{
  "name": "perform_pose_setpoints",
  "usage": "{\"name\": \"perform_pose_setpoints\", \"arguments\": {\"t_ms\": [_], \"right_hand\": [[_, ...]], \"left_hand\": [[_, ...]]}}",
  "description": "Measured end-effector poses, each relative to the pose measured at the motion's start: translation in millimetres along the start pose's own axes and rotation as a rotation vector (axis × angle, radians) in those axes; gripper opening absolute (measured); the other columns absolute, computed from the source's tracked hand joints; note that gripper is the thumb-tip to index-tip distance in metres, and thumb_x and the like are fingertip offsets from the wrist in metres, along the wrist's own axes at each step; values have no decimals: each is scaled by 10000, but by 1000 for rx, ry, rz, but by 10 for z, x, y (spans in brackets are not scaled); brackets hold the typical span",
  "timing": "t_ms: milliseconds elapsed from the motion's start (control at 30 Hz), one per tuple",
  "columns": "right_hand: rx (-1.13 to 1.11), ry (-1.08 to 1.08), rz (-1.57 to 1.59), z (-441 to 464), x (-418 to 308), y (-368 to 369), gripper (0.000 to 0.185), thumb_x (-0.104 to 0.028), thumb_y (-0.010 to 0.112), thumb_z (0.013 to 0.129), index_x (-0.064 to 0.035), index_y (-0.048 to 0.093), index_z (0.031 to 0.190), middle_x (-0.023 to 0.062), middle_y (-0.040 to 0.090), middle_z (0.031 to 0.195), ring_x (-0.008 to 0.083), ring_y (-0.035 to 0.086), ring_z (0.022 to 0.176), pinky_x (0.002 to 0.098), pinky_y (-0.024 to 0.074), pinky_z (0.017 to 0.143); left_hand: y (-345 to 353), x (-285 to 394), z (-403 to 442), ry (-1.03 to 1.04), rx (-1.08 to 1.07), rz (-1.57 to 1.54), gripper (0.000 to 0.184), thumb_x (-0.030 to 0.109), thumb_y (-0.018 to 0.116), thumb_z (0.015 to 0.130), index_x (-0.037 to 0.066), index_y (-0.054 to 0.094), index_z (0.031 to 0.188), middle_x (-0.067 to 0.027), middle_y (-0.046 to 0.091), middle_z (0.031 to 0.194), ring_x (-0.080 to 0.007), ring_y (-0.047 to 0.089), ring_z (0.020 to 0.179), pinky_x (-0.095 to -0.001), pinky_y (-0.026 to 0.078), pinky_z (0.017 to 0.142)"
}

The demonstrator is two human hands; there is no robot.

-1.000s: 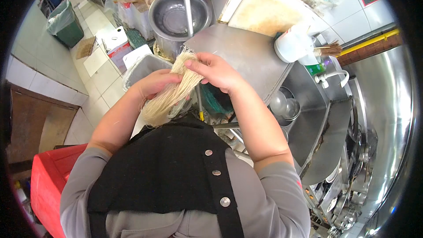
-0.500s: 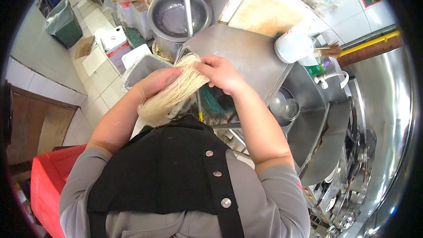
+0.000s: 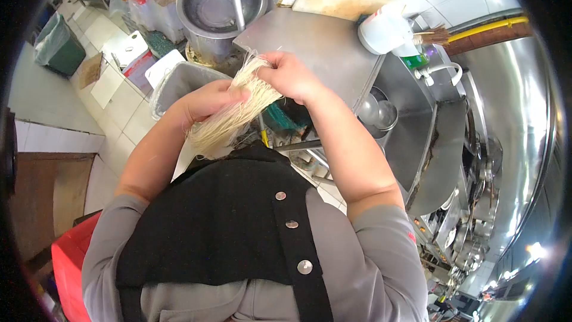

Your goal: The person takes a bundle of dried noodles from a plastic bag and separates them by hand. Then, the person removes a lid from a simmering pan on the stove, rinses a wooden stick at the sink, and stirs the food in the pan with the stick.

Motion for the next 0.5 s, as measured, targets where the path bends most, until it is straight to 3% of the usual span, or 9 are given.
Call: {"name": "perform_pose_setpoints", "arguments": {"t_ms": [67,300,433,500], "right_hand": [[14,37,17,-120,-147,-57,292,-196,654,866,-15,664,1096,46,681,920,115,617,793,263,488,690],[-28,89,33,-253,-43,-176,270,-213,669,880,-32,667,1081,21,679,931,84,614,781,228,479,638],[-50,49,245,-351,-165,-161,290,-180,662,884,9,638,1103,50,678,926,118,630,791,233,485,632],[-44,24,181,-360,-193,-159,284,-182,653,891,13,636,1098,52,679,928,122,634,790,235,482,629]], "left_hand": [[-20,28,25,37,36,102,415,197,669,890,-7,559,1235,-87,651,1060,-136,627,899,-289,508,772],[-232,-31,61,43,105,-13,374,151,628,889,-15,569,1219,-101,657,1056,-165,650,883,-325,525,769],[-257,55,32,61,117,-55,346,142,614,888,-25,586,1190,-98,662,1037,-162,650,872,-322,525,759],[-264,67,32,85,116,-65,341,146,609,891,-30,587,1182,-101,665,1022,-164,653,856,-323,531,743]]}}
Point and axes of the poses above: each hand's wrist, its own z-axis towards the middle knuckle, its own y-axis out of the palm, x = y × z, the point moved 2 cm from there along z, towards the middle knuckle
